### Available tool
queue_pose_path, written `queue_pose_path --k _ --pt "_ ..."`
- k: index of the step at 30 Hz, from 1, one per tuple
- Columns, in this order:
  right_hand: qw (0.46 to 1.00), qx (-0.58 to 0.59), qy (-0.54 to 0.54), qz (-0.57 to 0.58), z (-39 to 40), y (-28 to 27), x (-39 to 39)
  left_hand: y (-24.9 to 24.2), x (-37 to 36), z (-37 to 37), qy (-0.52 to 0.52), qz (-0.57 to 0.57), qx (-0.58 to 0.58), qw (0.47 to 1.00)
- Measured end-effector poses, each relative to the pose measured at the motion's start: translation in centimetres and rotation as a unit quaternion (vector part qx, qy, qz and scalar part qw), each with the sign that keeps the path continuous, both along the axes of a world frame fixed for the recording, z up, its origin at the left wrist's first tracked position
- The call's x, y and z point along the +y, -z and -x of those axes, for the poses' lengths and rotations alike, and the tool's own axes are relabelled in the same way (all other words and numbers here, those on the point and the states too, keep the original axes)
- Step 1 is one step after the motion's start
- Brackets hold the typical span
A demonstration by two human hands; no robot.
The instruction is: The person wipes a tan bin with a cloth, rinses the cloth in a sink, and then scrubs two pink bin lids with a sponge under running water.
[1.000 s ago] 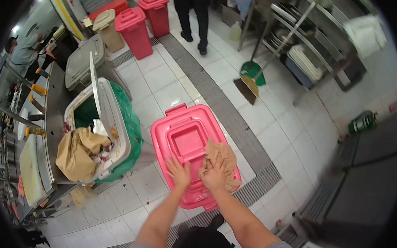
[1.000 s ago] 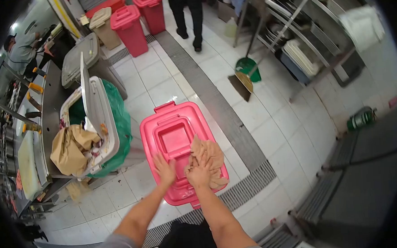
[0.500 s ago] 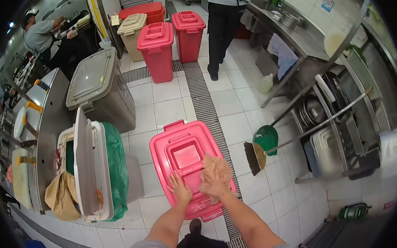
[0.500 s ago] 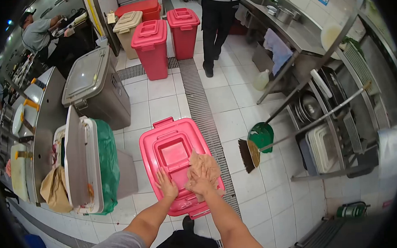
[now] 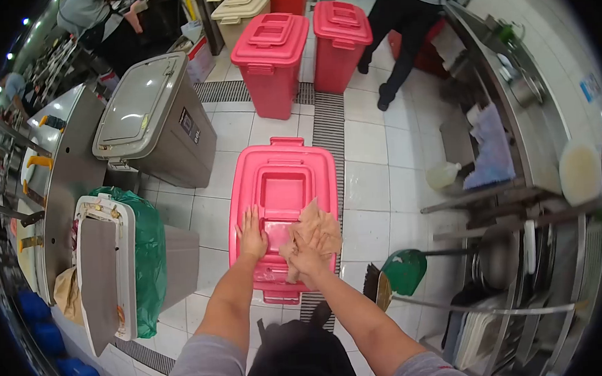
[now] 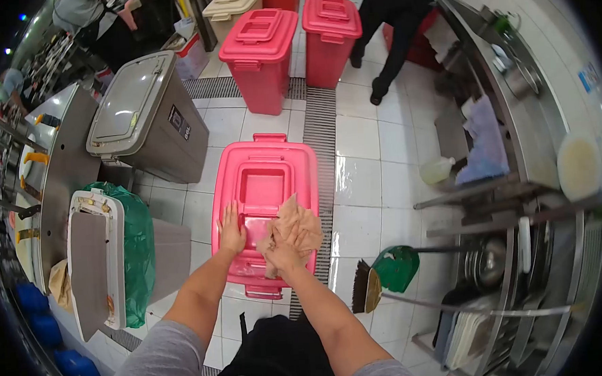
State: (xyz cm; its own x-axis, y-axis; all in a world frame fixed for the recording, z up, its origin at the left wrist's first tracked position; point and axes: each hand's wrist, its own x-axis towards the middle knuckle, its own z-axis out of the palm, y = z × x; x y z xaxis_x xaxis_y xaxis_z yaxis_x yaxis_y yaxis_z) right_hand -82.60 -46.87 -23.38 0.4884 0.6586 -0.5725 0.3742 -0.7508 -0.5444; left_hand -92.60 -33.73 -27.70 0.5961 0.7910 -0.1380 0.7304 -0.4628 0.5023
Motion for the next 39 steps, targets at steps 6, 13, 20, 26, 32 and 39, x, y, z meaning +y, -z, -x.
queue_pose_path --k 6,13,20,26,32,39 --pt "0.996 0.088 -0.006 -0.029 -8.9 4.0 7.5 -1.4 9.1 -8.2 0.004 0.013 0.027 1.0" --pt "0.818 0.309 0.401 -0.271 -16.5 4.4 15.7 -1.3 19.8 -15.0 0.025 -0.048 0.028 0.998" --pt "0.869 0.216 0.327 -0.302 -42.9 2.8 24.5 1.5 9.1 -14.4 -0.608 -0.009 -0.248 0.754" --pt "0.919 -0.176 -0.086 -0.343 -50.8 6.9 41.6 7.2 5.9 -17.9 -0.695 0.42 -0.373 0.449" --pt "0.897 -0.05 -0.109 -0.425 -50.7 14.5 48.0 5.3 8.8 -21.8 -0.794 0.263 -0.394 0.38" --pt "0.887 -0.255 -0.376 -0.088 -55.8 14.4 48.9 -0.3 7.7 -21.9 -0.698 0.335 -0.519 0.363"
